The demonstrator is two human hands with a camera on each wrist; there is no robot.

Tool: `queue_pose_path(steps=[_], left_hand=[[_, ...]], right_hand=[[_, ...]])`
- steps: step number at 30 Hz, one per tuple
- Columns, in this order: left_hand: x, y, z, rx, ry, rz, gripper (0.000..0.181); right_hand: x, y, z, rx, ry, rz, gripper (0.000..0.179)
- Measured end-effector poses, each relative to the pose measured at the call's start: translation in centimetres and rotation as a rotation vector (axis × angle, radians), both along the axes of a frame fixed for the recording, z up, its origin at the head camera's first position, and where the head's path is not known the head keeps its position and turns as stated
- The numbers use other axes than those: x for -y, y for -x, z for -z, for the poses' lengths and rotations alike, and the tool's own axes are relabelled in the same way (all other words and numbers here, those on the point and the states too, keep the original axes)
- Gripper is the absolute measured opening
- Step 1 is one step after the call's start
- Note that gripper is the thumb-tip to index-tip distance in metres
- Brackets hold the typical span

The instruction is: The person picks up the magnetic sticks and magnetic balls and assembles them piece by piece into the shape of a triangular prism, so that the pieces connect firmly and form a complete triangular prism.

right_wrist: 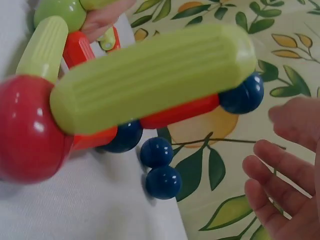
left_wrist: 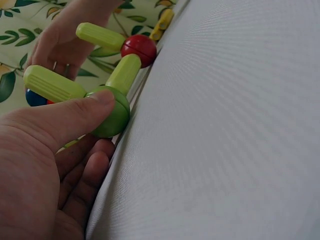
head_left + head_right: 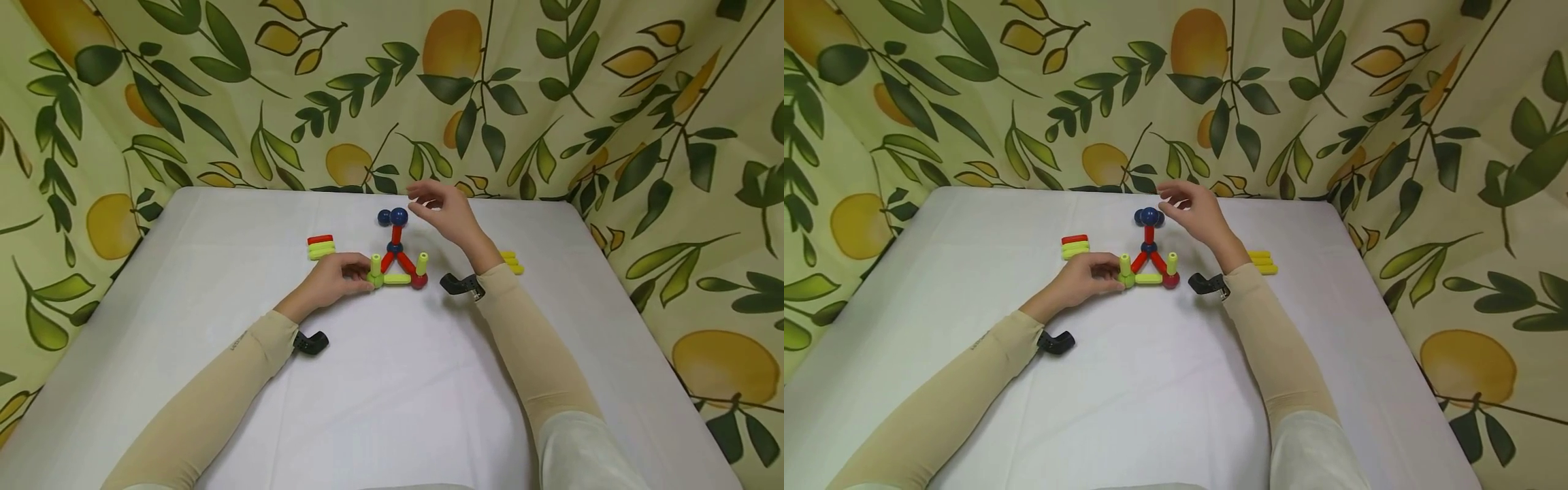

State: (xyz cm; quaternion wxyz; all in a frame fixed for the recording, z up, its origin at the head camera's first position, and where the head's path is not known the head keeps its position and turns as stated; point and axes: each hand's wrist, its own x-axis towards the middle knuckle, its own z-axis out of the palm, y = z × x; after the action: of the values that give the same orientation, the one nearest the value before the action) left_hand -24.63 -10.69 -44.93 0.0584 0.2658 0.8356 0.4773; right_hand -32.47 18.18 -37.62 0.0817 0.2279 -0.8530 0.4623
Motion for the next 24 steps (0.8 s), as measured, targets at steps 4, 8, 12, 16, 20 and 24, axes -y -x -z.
queue_pose_path(steps=[4, 8, 12, 16, 20, 24], left_hand=[[0.0, 0.0, 0.0, -0.003, -0.006, 0.002, 0.034], [0.0, 0.1, 0.0, 0.006, -0.010, 0.004, 0.034], [-0.1, 0.1, 0.1, 0.011, -0.008, 0.005, 0.034], [-0.2, 0.1, 0.0, 0.009, -0.011, 0.011, 0.034], [-0.1, 0.2, -0.1, 0.003, -0.017, 0.007, 0.034], [0.1, 0.2, 0.0, 0.009, -0.014, 0.004, 0.035]], right_hand=[[-0.3, 1.2, 0.9, 0.032, -0.016, 0.027, 0.033], [-0.4, 2.4, 2.5, 0.070, -0.075, 0.035, 0.035], [-0.4, 3.0, 4.0, 0.130, -0.118, 0.028, 0.038], [-0.4, 3.3, 5.0, 0.196, -0.147, 0.042, 0.038], [0.0, 3.7, 5.6, 0.161, -0.152, 0.034, 0.039], [0.3, 4.1, 6.1, 0.128, -0.159, 0.028, 0.037]])
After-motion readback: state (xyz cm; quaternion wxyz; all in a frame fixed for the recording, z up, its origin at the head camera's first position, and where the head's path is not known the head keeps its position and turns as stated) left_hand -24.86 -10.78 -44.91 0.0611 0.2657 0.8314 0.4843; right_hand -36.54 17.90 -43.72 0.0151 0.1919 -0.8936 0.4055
